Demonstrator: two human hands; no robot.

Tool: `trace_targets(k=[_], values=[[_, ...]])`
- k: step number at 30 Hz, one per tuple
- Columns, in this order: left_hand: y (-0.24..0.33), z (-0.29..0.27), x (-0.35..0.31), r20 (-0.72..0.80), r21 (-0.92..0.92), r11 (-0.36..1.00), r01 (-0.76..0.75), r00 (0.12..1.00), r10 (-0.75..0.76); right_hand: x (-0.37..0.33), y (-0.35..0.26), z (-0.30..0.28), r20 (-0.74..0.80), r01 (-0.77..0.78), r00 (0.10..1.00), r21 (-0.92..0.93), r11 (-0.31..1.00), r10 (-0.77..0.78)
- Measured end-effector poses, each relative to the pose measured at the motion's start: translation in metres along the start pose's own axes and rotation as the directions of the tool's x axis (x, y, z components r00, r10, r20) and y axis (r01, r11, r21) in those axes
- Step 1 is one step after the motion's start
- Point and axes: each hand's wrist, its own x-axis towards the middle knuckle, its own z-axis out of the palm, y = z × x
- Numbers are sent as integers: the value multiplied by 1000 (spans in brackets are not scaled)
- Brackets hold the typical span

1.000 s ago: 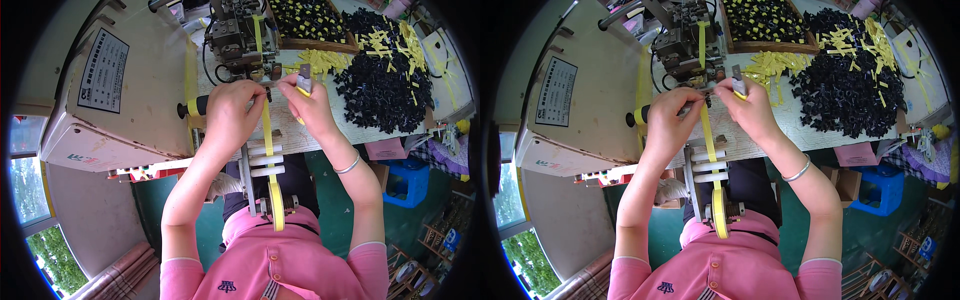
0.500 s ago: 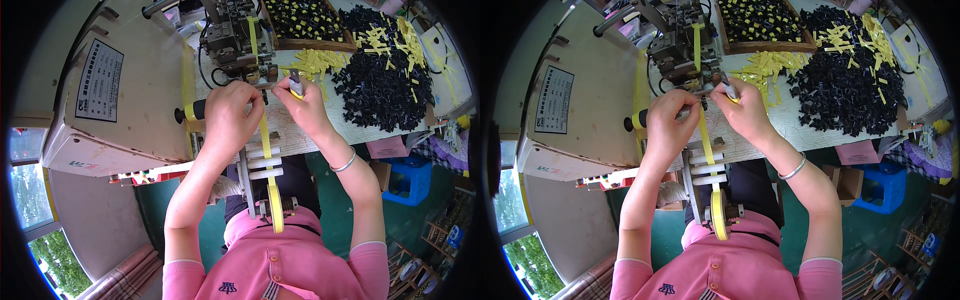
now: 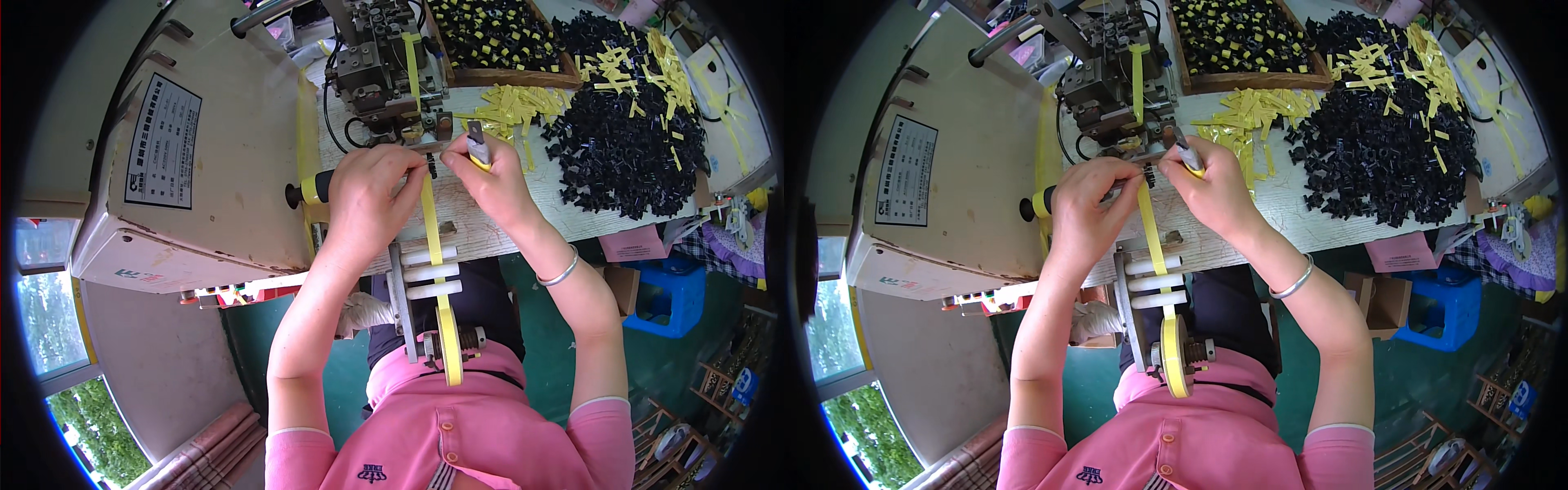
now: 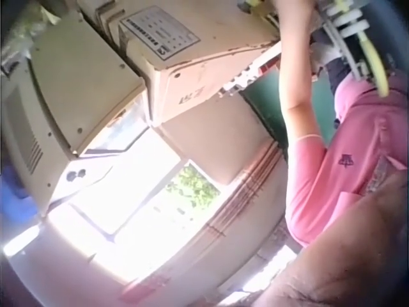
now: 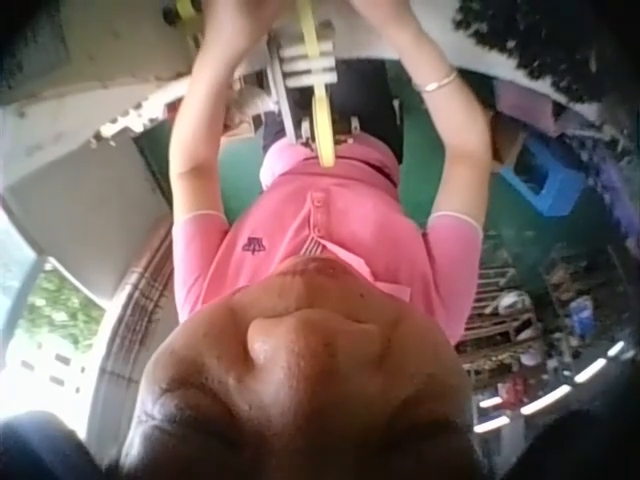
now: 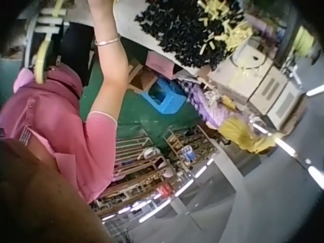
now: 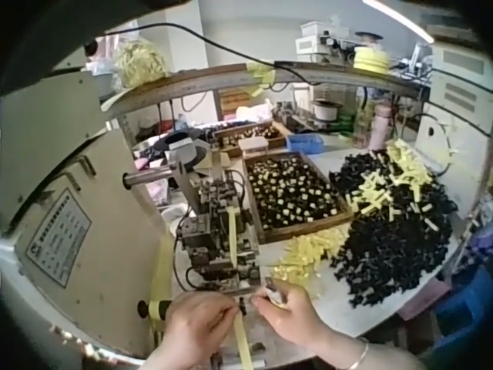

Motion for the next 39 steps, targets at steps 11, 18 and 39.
trace_targets(k=[11,18,39], values=[[-8,-8,0,70,-66,990,-121,990,125,-6,-16,-6,72,-203,977,16,979,202],[-7,-8,0,78,-29,989,-148,986,150,0,-23,4,43,154,988,-202,967,-148],[1,-3,10,12,-22,997,-71,997,72,-13,-39,-11,40,-51,996,-403,914,74]])
